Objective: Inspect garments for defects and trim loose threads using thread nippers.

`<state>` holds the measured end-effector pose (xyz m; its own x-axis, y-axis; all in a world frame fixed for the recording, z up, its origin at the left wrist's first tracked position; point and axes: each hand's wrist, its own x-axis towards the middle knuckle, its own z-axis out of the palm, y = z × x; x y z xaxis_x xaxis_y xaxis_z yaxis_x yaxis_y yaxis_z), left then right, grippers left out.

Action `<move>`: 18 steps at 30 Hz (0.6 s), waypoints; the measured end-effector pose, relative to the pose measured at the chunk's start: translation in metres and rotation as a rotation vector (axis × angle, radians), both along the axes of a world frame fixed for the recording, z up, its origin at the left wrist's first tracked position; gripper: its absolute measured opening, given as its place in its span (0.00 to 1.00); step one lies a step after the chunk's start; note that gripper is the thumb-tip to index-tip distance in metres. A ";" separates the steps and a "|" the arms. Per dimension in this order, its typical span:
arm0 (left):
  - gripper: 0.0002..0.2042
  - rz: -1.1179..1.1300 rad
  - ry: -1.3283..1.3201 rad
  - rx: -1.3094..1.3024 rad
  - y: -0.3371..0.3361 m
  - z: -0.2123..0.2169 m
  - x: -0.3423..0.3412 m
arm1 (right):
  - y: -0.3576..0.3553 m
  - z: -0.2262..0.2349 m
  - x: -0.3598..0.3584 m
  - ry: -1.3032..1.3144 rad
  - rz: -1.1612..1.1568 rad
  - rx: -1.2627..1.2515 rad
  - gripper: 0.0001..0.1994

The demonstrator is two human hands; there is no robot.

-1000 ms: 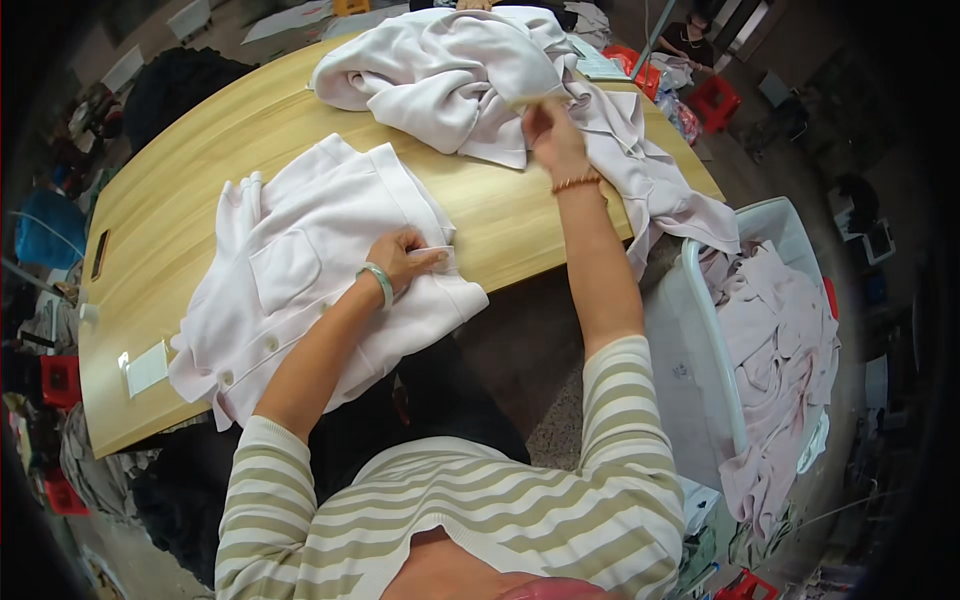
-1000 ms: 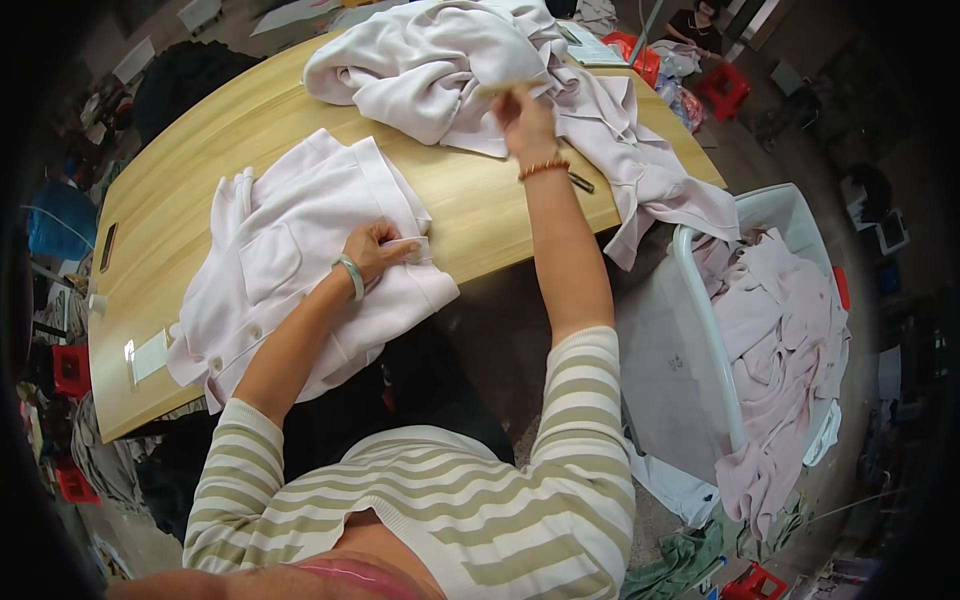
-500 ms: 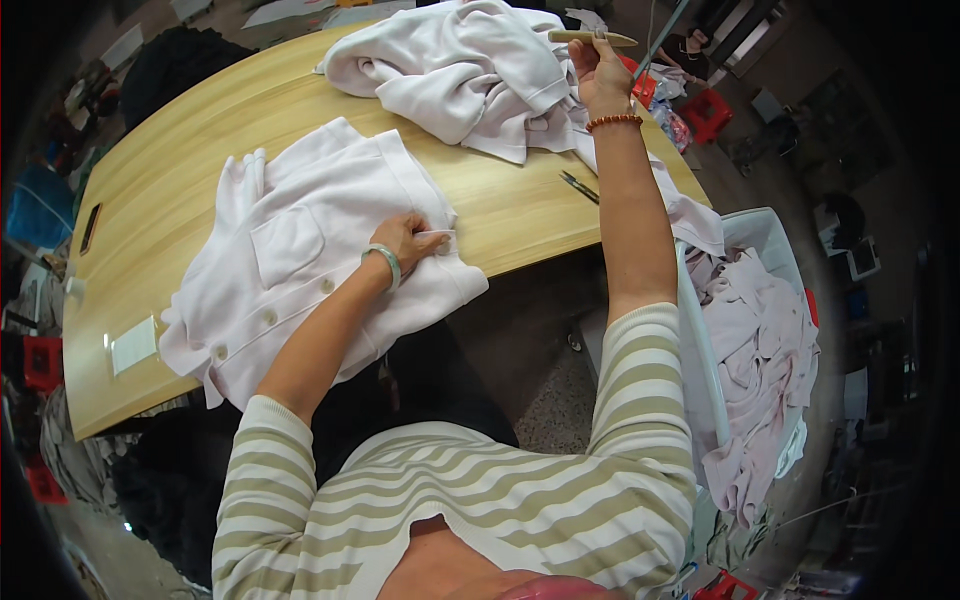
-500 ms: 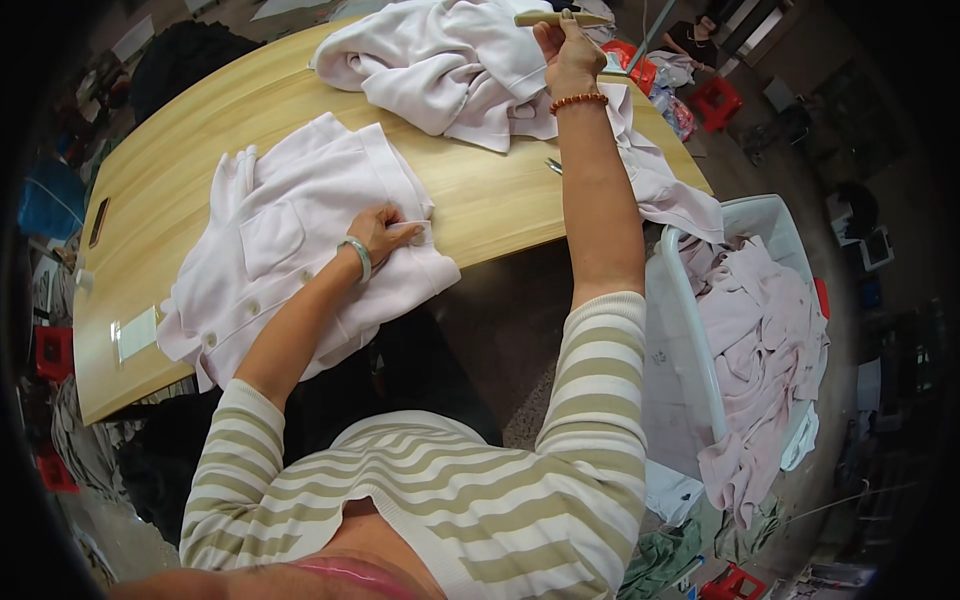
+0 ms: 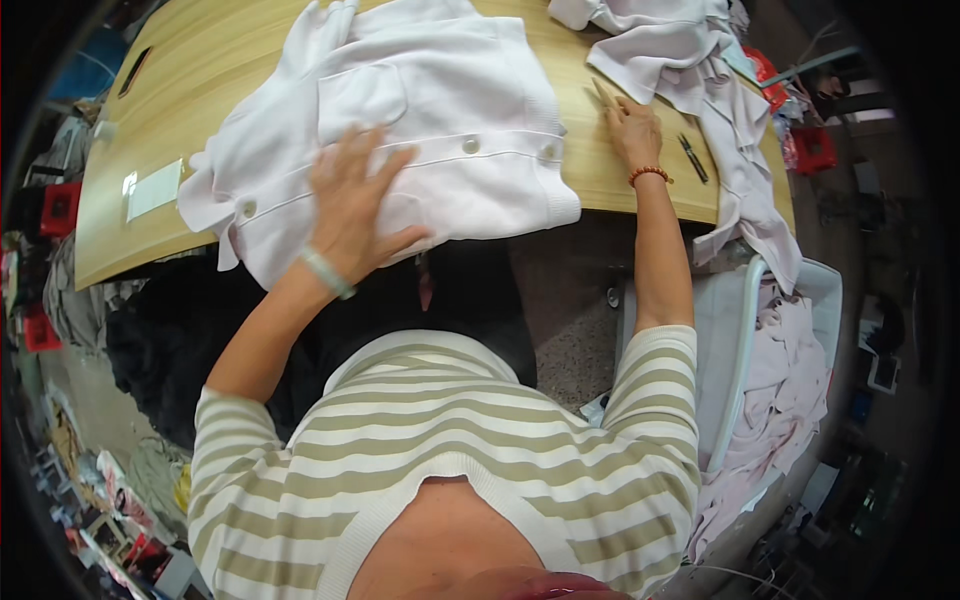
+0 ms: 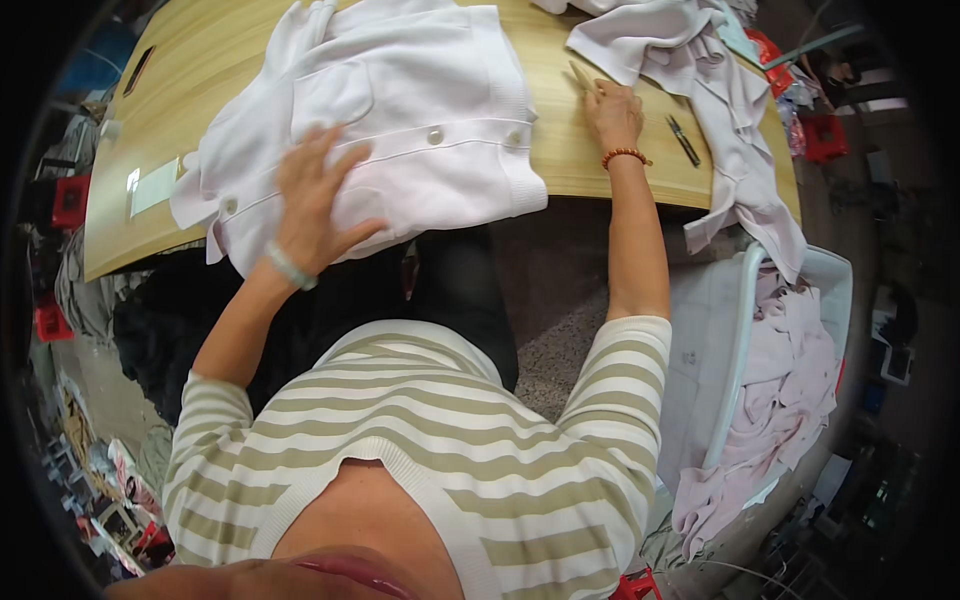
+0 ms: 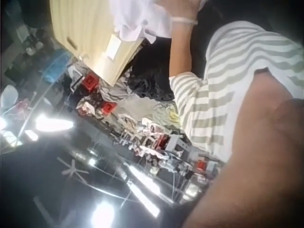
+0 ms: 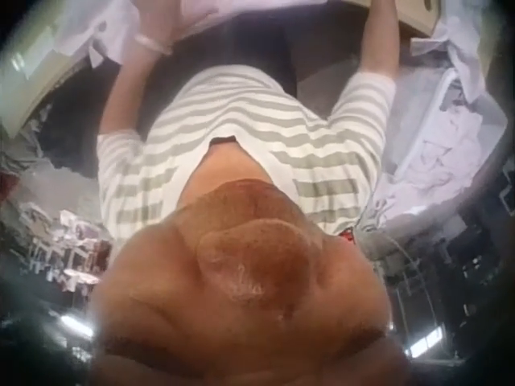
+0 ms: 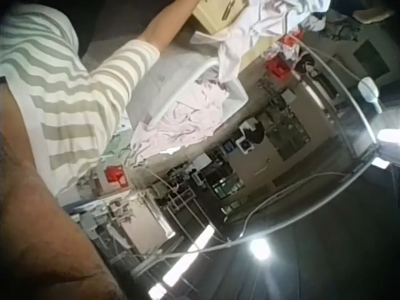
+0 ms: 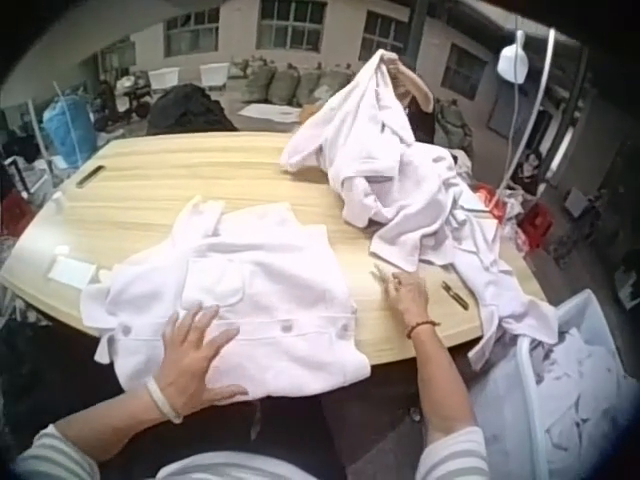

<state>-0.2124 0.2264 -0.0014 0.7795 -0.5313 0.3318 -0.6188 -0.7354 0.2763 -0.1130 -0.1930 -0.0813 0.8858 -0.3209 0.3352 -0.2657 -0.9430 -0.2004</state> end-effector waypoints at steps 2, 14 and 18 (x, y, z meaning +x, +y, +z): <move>0.50 0.149 -0.007 0.119 0.048 0.003 -0.010 | 0.003 -0.004 -0.009 -0.048 0.002 0.011 0.17; 0.39 0.177 0.346 0.167 0.123 -0.016 0.034 | 0.027 -0.018 -0.025 -0.233 0.102 0.053 0.14; 0.17 0.115 0.457 0.117 0.115 -0.002 0.045 | 0.026 -0.024 -0.030 -0.259 0.143 0.054 0.14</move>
